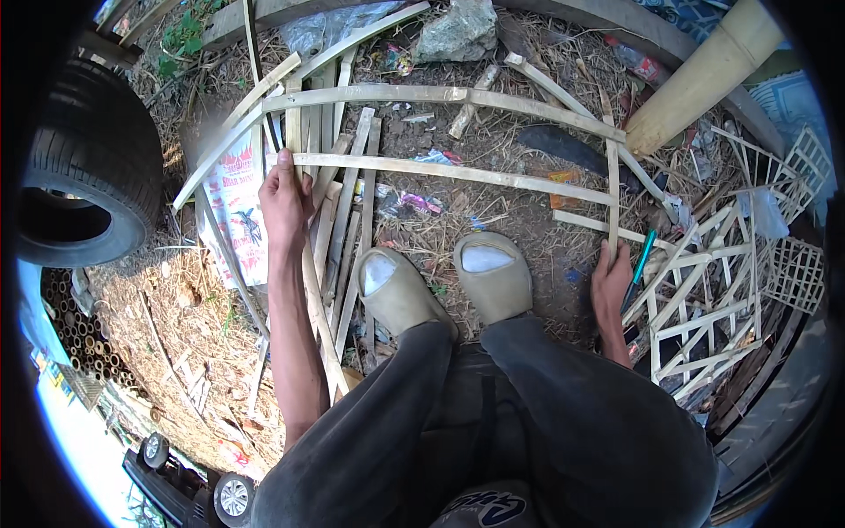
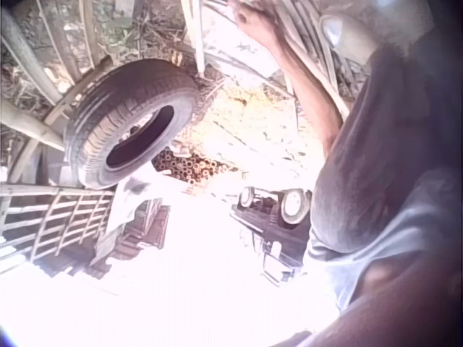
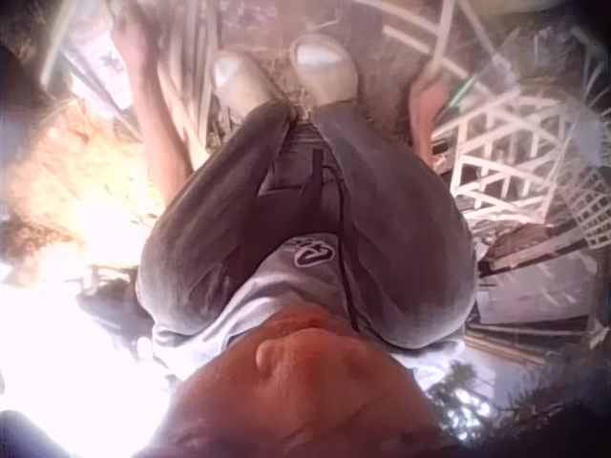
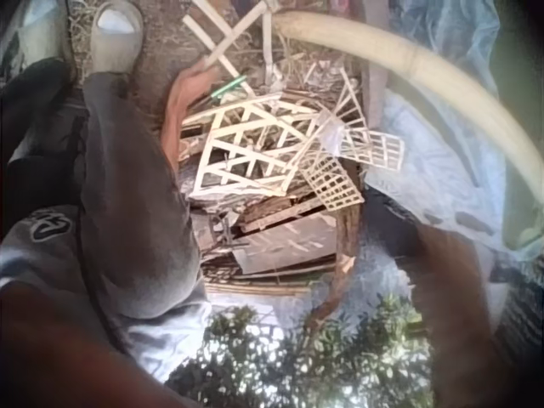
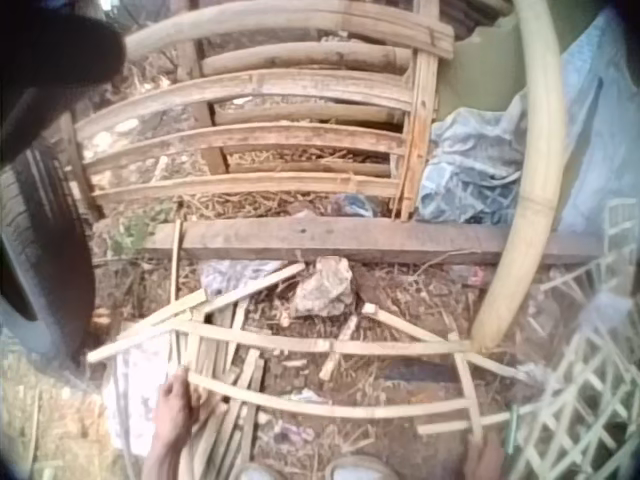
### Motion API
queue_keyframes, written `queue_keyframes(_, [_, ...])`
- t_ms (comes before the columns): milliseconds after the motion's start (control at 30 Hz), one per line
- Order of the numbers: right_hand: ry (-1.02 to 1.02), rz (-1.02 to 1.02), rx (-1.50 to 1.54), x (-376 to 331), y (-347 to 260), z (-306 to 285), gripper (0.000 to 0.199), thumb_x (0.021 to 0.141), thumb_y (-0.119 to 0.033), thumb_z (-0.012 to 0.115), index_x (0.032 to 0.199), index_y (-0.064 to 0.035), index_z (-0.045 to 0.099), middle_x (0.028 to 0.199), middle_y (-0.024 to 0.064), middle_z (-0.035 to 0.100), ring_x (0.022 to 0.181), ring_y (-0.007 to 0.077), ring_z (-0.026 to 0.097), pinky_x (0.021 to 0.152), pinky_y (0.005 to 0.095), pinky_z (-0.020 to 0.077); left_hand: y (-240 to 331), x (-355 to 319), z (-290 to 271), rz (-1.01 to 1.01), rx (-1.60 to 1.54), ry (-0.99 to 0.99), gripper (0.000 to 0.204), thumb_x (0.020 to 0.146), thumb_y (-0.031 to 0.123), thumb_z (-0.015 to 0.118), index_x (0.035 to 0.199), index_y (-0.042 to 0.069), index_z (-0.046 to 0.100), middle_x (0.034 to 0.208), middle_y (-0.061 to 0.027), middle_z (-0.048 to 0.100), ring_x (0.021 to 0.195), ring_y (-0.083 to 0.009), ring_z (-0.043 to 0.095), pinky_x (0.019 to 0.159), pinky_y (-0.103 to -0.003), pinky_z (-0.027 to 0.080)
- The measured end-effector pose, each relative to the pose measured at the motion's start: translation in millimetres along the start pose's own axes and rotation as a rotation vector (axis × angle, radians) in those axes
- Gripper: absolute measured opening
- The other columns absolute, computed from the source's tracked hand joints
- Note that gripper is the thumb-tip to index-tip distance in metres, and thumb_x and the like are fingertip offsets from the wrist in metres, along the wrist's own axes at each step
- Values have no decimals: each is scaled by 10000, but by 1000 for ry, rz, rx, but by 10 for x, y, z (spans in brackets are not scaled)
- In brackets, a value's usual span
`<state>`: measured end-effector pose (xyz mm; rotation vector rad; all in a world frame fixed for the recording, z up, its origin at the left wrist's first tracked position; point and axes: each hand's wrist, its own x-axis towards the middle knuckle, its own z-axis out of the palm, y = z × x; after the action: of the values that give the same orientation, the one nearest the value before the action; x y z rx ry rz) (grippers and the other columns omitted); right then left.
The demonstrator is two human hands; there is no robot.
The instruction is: The person constructs a wooden lattice by hand and using a hammer to secure thin bamboo strips together on a dirt ground surface.
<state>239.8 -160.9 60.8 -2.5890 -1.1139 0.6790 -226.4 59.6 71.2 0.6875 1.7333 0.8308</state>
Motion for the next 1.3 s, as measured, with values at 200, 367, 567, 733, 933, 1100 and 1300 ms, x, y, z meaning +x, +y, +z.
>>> queue_keyframes(200, [114, -146, 215, 675, -866, -34, 346, 1055, -255, 615, 1217, 50, 638, 931, 173, 696, 803, 214, 616, 775, 366, 500, 220, 152, -159, 1, 3, 39, 533, 1045, 550, 564, 733, 120, 527, 567, 22, 500, 408, -49, 363, 385, -232, 255])
queue_keyframes(367, [135, -257, 195, 843, -869, -18, 400, 1052, -273, 618, 1316, 27, 644, 859, 188, 714, 724, 222, 641, 750, 364, 515, 143, 111, -128, 20, -16, 50, 530, 1048, 547, 559, 757, 105, 541, 592, 9, 523, 400, -54, 352, 386, -236, 247])
queue_keyframes(567, [10, -209, 296, 950, -608, 33, 450, 1081, -351, 584, 1356, 3, 628, 872, 56, 683, 710, 61, 564, 641, 232, 459, 145, 129, -152, 4, -29, 50, 528, 1053, 540, 554, 758, 102, 545, 587, 8, 514, 402, -57, 349, 387, -242, 249])
queue_keyframes(733, [-149, 38, 537, 885, -623, -134, 407, 1082, -380, 578, 1266, -27, 664, 682, -39, 504, 513, 31, 386, 457, 220, 283, 261, 119, -130, -10, -3, 34, 517, 1061, 525, 548, 767, 100, 549, 584, 12, 501, 400, -56, 341, 378, -248, 237])
queue_keyframes(933, [-116, 36, 380, 772, -764, -473, 358, 1093, -391, 549, 1158, -65, 682, 601, -74, 432, 454, 21, 344, 411, 217, 238, 782, -21, -212, -80, 101, 29, 502, 1046, 573, 542, 867, 104, 549, 596, 41, 461, 420, -43, 327, 384, -235, 235])
queue_keyframes(1100, [-52, 164, 529, 439, -985, -574, 314, 1097, -393, 540, 1108, -98, 649, 607, -77, 405, 444, 17, 314, 403, 207, 221, 1234, -150, -237, -110, 113, -154, 508, 1059, 559, 521, 868, 88, 530, 628, 37, 463, 428, -45, 323, 399, -219, 238])
queue_keyframes(1300, [-75, 272, 598, 365, -833, -533, 290, 1095, -375, 550, 1104, -95, 626, 626, -72, 417, 460, 16, 328, 410, 207, 235, 1376, -232, 24, -183, 106, -161, 455, 1076, 500, 529, 900, 81, 527, 641, 35, 438, 460, -38, 316, 405, -217, 241])
